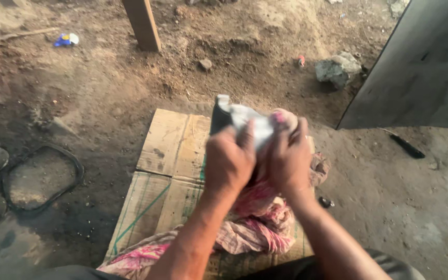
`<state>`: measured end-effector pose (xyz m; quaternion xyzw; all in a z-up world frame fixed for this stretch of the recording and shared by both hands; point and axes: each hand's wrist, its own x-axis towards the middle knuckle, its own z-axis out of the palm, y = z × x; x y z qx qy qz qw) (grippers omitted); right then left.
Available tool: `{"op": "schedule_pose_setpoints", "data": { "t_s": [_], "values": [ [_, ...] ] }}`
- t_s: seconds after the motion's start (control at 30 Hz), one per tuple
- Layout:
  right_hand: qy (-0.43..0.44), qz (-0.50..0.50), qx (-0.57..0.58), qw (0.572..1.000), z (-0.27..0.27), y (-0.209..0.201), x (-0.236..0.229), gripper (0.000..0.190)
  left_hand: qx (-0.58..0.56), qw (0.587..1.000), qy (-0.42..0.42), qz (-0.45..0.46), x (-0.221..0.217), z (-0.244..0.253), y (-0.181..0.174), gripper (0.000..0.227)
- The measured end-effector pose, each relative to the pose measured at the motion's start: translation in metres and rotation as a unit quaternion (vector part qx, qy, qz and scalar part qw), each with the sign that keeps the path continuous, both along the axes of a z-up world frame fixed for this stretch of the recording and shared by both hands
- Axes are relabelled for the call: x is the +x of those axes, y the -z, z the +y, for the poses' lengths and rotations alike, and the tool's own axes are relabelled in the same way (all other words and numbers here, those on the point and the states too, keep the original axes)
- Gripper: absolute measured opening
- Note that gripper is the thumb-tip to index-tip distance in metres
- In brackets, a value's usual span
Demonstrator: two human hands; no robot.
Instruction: The person wipes a metal housing component with a cloth, rotating the part to clean different sides, and затем uses their fingers to touch the inner surfaces and edges.
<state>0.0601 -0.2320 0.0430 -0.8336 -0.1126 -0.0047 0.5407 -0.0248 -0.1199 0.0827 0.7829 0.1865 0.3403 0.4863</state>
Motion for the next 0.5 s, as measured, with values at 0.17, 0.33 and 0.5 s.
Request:
{"op": "schedule_pose_setpoints", "data": {
  "t_s": [0.17, 0.33, 0.5],
  "values": [
    [-0.108, -0.121, 0.048, 0.986, -0.021, 0.007, 0.027, 0.027, 0.142, 0.984, 0.032, -0.102, -0.001, -0.017, 0.002, 0.05],
    [0.026, -0.463, -0.036, 0.885, 0.002, -0.011, -0.05, 0.031, -0.116, 0.986, -0.107, 0.045, 0.001, 0.003, 0.001, 0.054],
    [-0.102, -0.041, -0.047, 0.993, -0.01, -0.003, -0.026, 0.032, -0.447, 0.872, -0.128, -0.151, -0.006, 0.056, -0.02, 0.042]
  ]
}}
